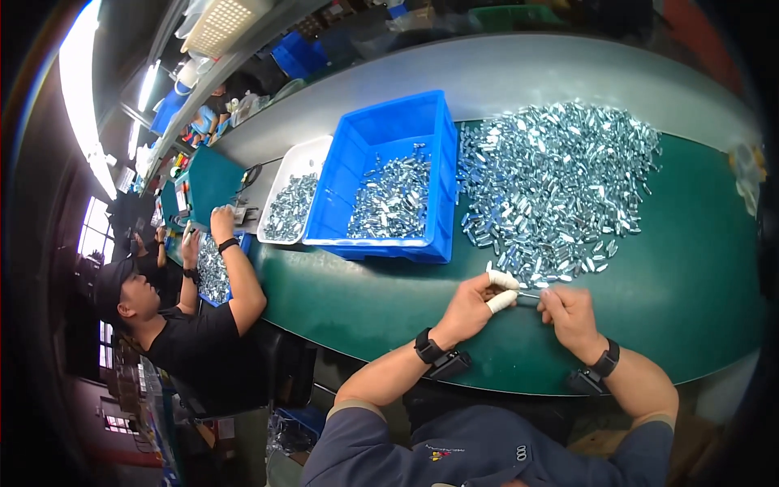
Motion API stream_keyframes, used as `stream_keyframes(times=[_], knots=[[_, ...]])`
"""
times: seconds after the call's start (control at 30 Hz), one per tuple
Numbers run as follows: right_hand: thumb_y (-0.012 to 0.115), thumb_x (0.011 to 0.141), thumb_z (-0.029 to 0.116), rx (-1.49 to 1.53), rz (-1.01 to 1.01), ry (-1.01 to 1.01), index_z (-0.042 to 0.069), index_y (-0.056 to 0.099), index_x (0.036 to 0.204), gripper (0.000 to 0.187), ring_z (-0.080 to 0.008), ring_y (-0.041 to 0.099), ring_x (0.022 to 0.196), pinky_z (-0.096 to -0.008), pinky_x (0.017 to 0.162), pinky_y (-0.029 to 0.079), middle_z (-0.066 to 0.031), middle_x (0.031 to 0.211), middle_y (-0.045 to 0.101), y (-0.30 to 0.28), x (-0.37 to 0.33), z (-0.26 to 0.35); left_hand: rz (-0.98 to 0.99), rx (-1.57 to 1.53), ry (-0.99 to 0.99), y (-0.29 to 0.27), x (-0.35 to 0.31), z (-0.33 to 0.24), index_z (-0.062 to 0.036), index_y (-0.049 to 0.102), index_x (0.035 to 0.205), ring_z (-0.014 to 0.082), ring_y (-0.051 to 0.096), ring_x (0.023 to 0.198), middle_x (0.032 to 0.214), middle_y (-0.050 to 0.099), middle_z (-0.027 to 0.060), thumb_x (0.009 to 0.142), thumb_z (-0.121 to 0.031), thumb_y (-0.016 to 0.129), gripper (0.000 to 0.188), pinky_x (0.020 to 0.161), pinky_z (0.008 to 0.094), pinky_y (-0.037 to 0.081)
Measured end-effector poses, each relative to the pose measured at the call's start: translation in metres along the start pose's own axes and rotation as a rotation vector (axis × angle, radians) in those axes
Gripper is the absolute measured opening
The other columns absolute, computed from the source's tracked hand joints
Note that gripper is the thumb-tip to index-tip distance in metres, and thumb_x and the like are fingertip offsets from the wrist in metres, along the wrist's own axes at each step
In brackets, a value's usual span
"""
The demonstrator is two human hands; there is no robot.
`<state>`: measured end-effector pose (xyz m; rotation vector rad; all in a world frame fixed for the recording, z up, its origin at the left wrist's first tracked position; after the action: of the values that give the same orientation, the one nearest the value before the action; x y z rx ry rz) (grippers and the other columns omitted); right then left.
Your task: The person picks up a metal component and a thin rod, inserts the rod into the component, and places the assembly into a blue bin, repeating this process several times.
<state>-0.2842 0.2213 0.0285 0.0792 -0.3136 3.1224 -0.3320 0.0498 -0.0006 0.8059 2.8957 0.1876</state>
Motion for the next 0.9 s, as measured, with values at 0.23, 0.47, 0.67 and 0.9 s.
stream_keyframes(times=[0.23,0.47,0.67,0.9], knots=[[0.064,0.101,0.016,-0.127,0.045,-0.086,-0.002,0.070,0.078,0.030,-0.0130,0.063,0.058,-0.0288,0.055,0.047,-0.0060,0.065,0.067,0.006,0.002,-0.004,0.052,0.050,-0.047,0.005,0.002,0.013,-0.0001,0.068,0.117,0.0124,0.069,0.095,0.108,0.072,0.0044,0.100,-0.004,0.070,0.018,0.087,0.0284,0.057],[0.066,0.099,0.018,-0.012,-0.019,-0.073,0.000,0.072,0.087,0.023,-0.0145,0.062,0.060,-0.0316,0.057,0.047,-0.0071,0.069,0.068,0.002,-0.004,-0.010,0.081,0.107,-0.072,0.025,-0.007,0.003,-0.0017,0.070,0.113,0.0120,0.069,0.094,0.103,0.072,0.0032,0.099,-0.005,0.071,0.015,0.085,0.0281,0.056],[0.064,0.104,0.023,0.294,-0.220,-0.007,0.000,0.066,0.087,0.028,-0.0092,0.057,0.061,-0.0290,0.057,0.045,-0.0047,0.068,0.064,-0.021,0.005,-0.022,-0.262,0.825,0.536,-0.016,-0.039,-0.130,-0.0028,0.074,0.103,0.0157,0.069,0.087,0.096,0.074,0.0073,0.090,-0.003,0.078,0.014,0.078,0.0302,0.055],[0.063,0.104,0.021,0.197,-0.116,-0.042,0.001,0.065,0.085,0.028,-0.0071,0.055,0.061,-0.0275,0.055,0.043,-0.0011,0.067,0.063,-0.014,0.004,-0.009,-0.571,1.496,0.784,-0.052,-0.028,-0.220,-0.0034,0.074,0.106,0.0250,0.071,0.092,0.101,0.074,0.0108,0.089,-0.004,0.078,0.018,0.080,0.0336,0.055]])
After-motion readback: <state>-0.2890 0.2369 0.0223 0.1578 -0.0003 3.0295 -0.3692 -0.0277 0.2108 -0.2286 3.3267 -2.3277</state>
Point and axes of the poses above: each hand's wrist, its own x-axis towards the middle knuckle, its own y-axis out of the palm, z = x × y, the point moved 10 cm from there along x, towards the middle knuckle
